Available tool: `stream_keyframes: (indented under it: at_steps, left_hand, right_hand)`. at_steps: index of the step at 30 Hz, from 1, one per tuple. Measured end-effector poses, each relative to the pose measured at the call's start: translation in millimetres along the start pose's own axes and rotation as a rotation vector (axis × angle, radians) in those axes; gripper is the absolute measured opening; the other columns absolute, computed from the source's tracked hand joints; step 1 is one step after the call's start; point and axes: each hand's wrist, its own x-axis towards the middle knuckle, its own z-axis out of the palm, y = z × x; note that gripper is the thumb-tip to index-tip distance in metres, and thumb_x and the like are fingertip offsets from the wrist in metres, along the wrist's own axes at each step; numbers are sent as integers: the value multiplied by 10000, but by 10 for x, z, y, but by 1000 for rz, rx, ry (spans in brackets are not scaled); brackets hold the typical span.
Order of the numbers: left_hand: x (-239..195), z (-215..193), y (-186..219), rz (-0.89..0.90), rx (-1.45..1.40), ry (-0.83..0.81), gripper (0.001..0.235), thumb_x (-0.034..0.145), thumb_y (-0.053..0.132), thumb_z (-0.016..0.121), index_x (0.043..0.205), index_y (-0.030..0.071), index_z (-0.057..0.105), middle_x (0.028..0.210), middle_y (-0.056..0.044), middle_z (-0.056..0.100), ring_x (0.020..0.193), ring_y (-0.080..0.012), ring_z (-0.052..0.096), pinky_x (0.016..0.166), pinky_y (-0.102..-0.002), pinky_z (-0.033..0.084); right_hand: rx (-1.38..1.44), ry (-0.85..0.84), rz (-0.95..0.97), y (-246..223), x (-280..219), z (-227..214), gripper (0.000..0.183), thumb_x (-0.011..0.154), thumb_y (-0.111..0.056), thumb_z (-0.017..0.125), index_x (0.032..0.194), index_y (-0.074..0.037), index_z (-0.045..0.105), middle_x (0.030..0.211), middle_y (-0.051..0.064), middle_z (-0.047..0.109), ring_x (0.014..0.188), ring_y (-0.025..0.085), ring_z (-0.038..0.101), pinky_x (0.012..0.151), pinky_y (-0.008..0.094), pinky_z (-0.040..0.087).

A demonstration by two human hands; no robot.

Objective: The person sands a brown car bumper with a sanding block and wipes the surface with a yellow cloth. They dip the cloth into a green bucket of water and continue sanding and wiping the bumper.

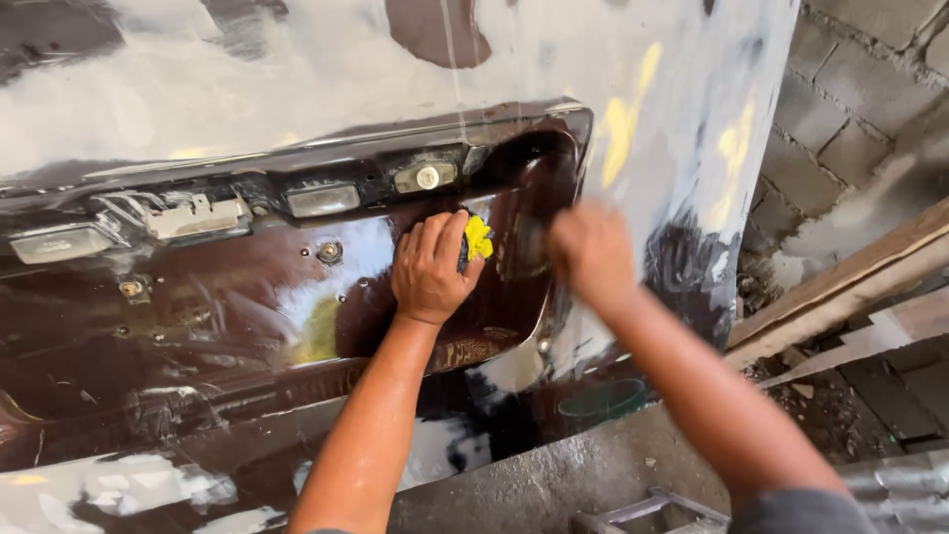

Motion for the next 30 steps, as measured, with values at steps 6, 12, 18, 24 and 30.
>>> stream_keyframes:
  at_steps: [6,12,18,24,30]
  left_hand:
    - [-62,24,66,-10,-3,-3,562,818,262,789,1305,55,602,1182,-107,621,1021,-330,624,878,-452,499]
    - [-61,20,44,-27,-5,22,570,795,249,782,1296,49,598,1178,-115,629,1028,-337,627,883,-458,498]
    - [-72,-47,17,-78,-11,119,550,807,202,768,1303,45,591,1185,-127,639,1039,-342,629,882,-466,483]
    - [-112,-29,38,-77,-10,79,550,811,223,772,1301,46,596,1185,-124,640,1025,-344,628,866,-467,472]
    - [-51,-10,48,-66,-1,103,541,822,207,757,1312,56,585,1200,-111,634,1067,-334,629,904,-454,484]
  right_hand:
    - [18,-105,-108,-80,-76,8,212,906,-250,727,844,-117,574,837,79,530,791,285,548,688,445,389]
    - [-23,-20,50,-4,250,18,126,822,-129,689,847,-123,566,870,92,534,852,302,552,754,449,398]
    - [104,-202,-198,-476,-258,89,174,807,-214,727,847,-141,574,837,65,512,808,273,547,706,437,401]
    - [-40,65,18,-155,557,-44,249,950,-243,761,874,-125,555,882,83,512,863,295,540,763,435,399]
    - [107,-192,-16,-681,-591,230,174,819,-210,725,830,-119,577,855,90,541,829,285,562,733,443,408]
